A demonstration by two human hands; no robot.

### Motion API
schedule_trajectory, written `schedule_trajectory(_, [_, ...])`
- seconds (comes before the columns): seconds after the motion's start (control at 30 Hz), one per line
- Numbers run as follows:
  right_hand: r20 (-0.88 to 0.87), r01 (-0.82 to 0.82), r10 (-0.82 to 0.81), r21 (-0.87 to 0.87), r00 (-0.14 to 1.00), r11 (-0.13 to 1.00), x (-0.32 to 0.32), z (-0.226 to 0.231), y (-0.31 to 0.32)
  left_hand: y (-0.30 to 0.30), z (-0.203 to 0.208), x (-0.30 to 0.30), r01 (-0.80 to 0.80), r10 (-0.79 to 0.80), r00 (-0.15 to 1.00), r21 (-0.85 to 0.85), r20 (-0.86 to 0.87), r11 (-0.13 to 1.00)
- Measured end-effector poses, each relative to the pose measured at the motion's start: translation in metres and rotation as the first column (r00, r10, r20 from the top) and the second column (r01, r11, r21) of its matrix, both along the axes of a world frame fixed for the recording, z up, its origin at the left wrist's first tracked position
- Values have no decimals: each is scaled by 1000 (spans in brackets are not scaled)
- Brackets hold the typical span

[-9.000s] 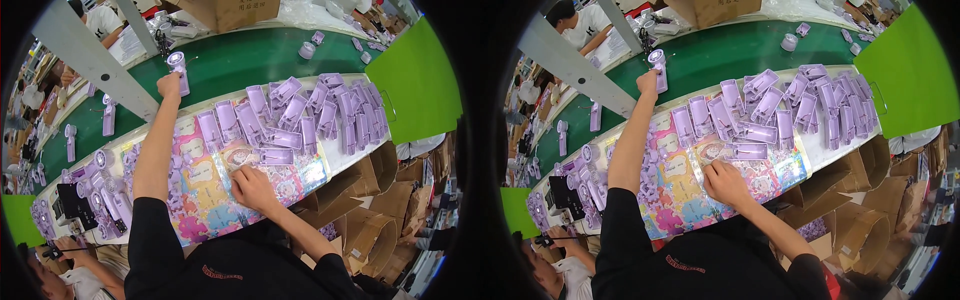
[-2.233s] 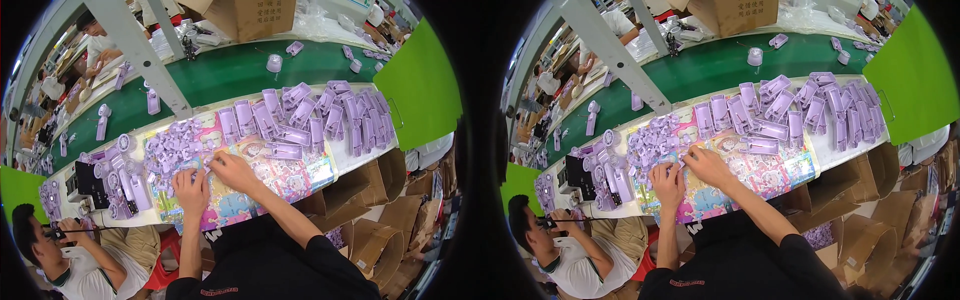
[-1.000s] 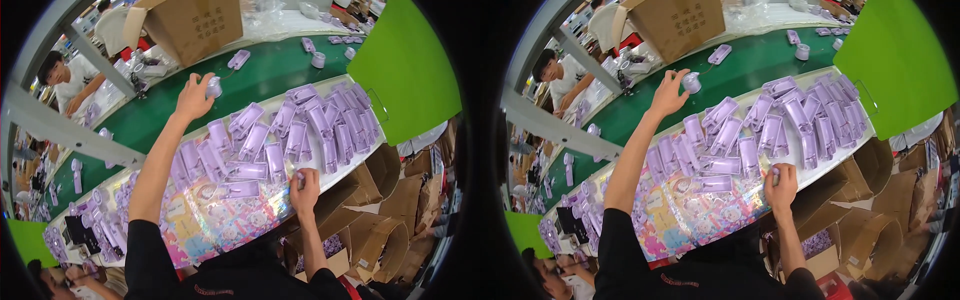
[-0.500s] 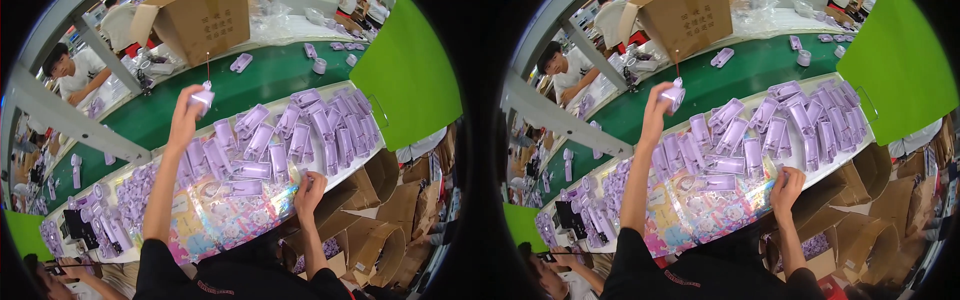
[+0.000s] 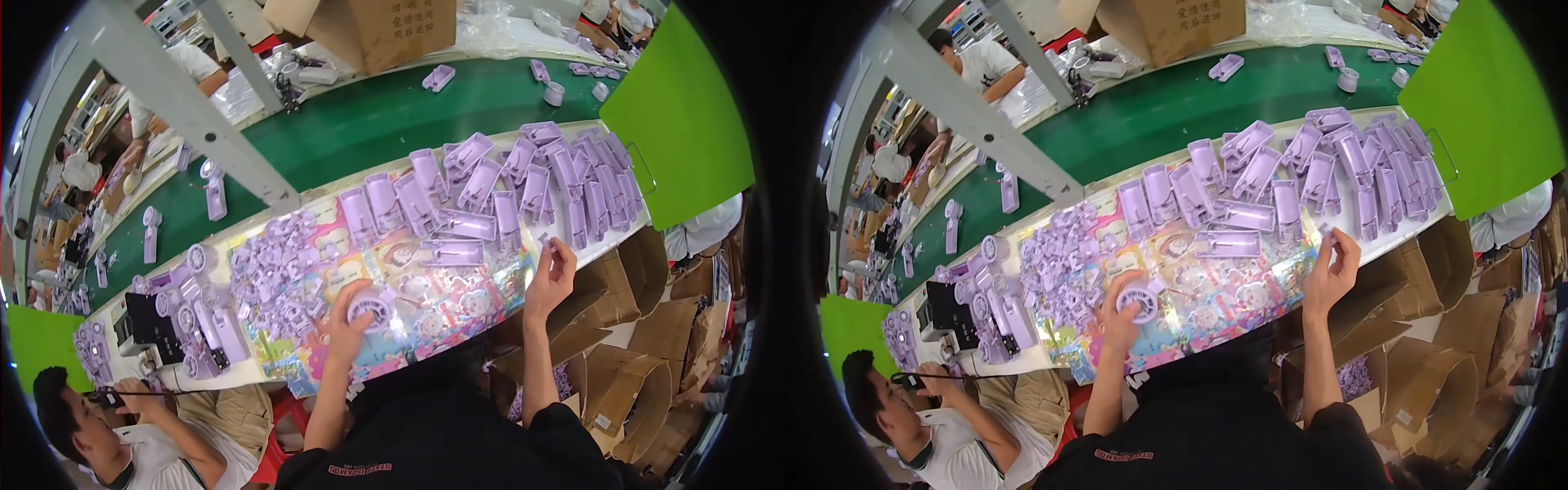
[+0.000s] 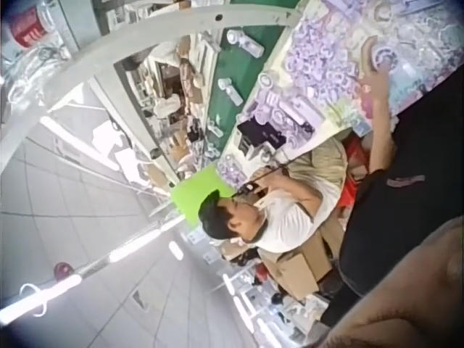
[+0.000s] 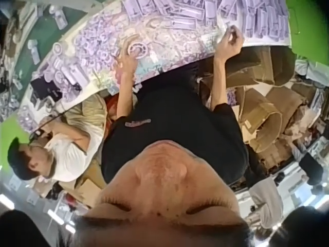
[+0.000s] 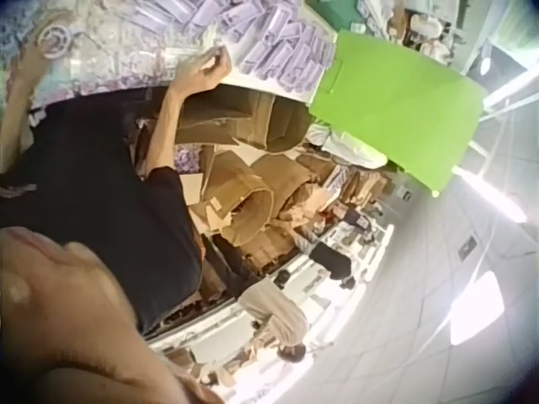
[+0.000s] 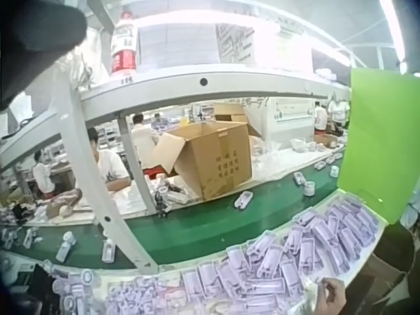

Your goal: The person assembles portable fans on a conveyor line by hand, fitting fan motor heads, internal wiring, and plastic casing components together.

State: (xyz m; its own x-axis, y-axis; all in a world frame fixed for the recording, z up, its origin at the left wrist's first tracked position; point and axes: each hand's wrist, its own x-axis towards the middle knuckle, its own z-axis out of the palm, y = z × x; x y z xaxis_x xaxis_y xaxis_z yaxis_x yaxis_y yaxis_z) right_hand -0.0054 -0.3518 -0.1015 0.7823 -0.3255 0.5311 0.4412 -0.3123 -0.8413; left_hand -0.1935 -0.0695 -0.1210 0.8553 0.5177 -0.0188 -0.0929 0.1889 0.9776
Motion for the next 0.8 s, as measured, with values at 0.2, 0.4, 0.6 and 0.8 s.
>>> schedule_trajectory(0.2, [-91,-696,690,-66,718,715,-58,66,71,4,8,2,77,-58,995,-260,81,963])
schedule_trajectory(0.4, [-421,-923,852,83,310,377,-76,72,97,4,0,-8,150,-150,989,-135,10,979])
schedule_trajectory(0.6, [-521,-947,797,-77,305,311,-65,79,103,-1,11,-6,166,-166,986,15,14,986])
schedule_trajectory(0.8, [-497,-949,810,-208,312,238,-57,67,110,-2,12,-3,190,-192,981,122,8,974])
